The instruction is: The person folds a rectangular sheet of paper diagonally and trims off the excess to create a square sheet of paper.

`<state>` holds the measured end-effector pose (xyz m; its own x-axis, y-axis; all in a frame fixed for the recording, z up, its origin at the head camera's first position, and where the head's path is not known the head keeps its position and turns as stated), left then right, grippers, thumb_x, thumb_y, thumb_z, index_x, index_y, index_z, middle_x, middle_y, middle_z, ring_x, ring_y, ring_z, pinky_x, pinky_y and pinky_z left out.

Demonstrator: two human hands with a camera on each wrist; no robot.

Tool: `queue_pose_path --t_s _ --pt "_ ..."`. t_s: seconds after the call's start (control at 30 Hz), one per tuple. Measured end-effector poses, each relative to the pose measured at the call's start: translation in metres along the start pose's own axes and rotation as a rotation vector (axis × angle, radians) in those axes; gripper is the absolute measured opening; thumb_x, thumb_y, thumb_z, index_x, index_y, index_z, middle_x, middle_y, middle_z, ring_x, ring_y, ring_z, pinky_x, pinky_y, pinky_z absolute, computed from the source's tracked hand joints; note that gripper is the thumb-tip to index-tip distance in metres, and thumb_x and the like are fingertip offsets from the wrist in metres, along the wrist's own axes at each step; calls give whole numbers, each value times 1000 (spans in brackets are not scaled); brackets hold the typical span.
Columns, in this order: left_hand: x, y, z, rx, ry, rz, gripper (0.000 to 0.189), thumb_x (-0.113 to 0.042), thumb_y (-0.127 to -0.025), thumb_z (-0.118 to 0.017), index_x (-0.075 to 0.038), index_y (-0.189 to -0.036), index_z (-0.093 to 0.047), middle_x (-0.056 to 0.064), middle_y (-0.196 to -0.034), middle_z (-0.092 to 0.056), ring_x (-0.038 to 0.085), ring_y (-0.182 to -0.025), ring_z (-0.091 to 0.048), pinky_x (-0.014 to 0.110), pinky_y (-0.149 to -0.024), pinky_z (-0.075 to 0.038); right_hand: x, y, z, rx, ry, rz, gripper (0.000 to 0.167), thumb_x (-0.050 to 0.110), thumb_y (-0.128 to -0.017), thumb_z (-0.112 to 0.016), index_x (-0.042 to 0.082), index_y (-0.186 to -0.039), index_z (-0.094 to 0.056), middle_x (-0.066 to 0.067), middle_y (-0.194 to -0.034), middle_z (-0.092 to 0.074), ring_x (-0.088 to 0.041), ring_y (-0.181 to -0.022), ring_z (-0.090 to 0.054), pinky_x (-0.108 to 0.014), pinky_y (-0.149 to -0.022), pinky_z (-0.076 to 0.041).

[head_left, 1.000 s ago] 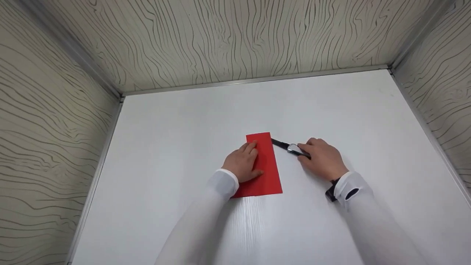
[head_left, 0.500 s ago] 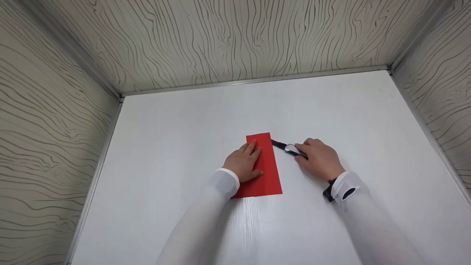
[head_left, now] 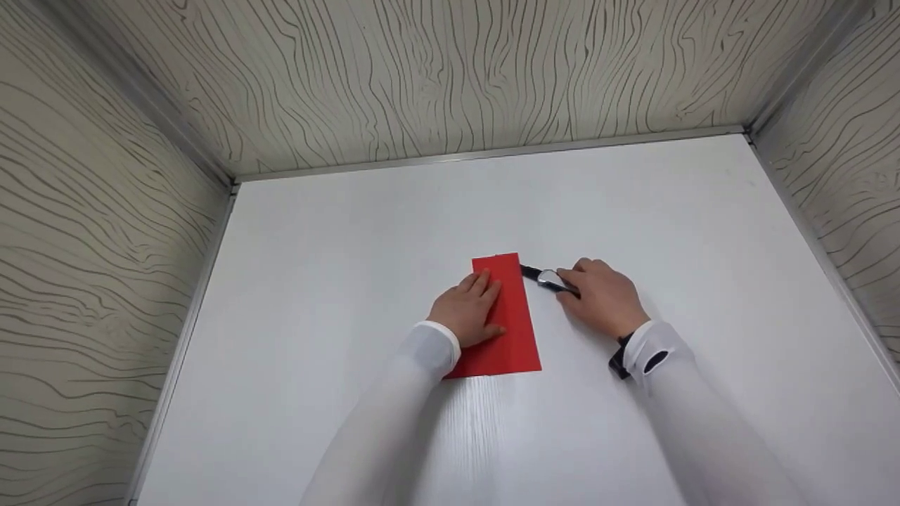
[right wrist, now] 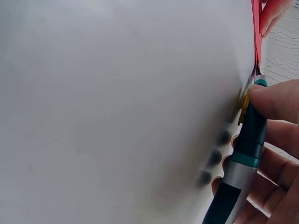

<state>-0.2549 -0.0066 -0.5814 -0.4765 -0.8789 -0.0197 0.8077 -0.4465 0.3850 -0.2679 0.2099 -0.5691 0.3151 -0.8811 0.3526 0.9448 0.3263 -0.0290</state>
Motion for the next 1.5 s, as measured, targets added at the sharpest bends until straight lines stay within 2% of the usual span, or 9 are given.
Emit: queue_pose_path --t_s 0.37,0.67,0.87,1.2,1.5 --pt "-1 1 2 -1 28 -8 86 -57 -97 -61 -20 -164 -24 5 -170 -18 25 -155 -20 36 -117 -34 -12 4 5 -46 -1 -31 41 22 -94 -71 4 -131 -70 -12 -103 -65 -30 -93 -59 -44 -71 -52" --pt "-1 3 5 -7 11 -6 86 -56 -97 -62 -20 -165 -23 5 -170 -18 26 -154 -20 36 -115 -37 -35 12 14 -87 -46 -135 40 25 -95 -68 2 -128 -71 -8 -92 -61 -25 -78 -52 -36 -61 -43" --pt "-1 2 4 -11 12 -15 87 -57 -96 -62 -20 -165 -23 5 -170 -18 26 -154 -20 36 -116 -37 -54 28 29 -133 -63 -186 42 26 -95 -69 -1 -127 -70 -12 -97 -64 -26 -77 -53 -38 -60 -43" --pt "0 1 0 -8 30 -17 87 -57 -96 -62 -20 -165 -23 6 -170 -18 26 -155 -20 36 -117 -35 -102 64 45 -158 -38 -288 42 23 -95 -69 -6 -126 -67 -24 -105 -64 -37 -86 -60 -51 -63 -49" --pt "0 -1 0 -1 19 -18 86 -57 -97 -61 -20 -165 -23 6 -170 -18 26 -155 -19 36 -117 -34 -113 72 46 -154 -31 -327 44 24 -97 -65 -7 -128 -66 -25 -107 -64 -40 -91 -59 -54 -67 -49"
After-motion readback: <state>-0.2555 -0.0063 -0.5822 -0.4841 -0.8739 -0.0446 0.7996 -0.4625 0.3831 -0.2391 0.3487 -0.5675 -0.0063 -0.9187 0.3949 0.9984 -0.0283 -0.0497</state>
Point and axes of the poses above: each hand's wrist, its own y-axis away from the middle knuckle, its own z-axis out of the back of the hand, x = y × z, the point moved 6 cm from there along -y, towards the middle knuckle
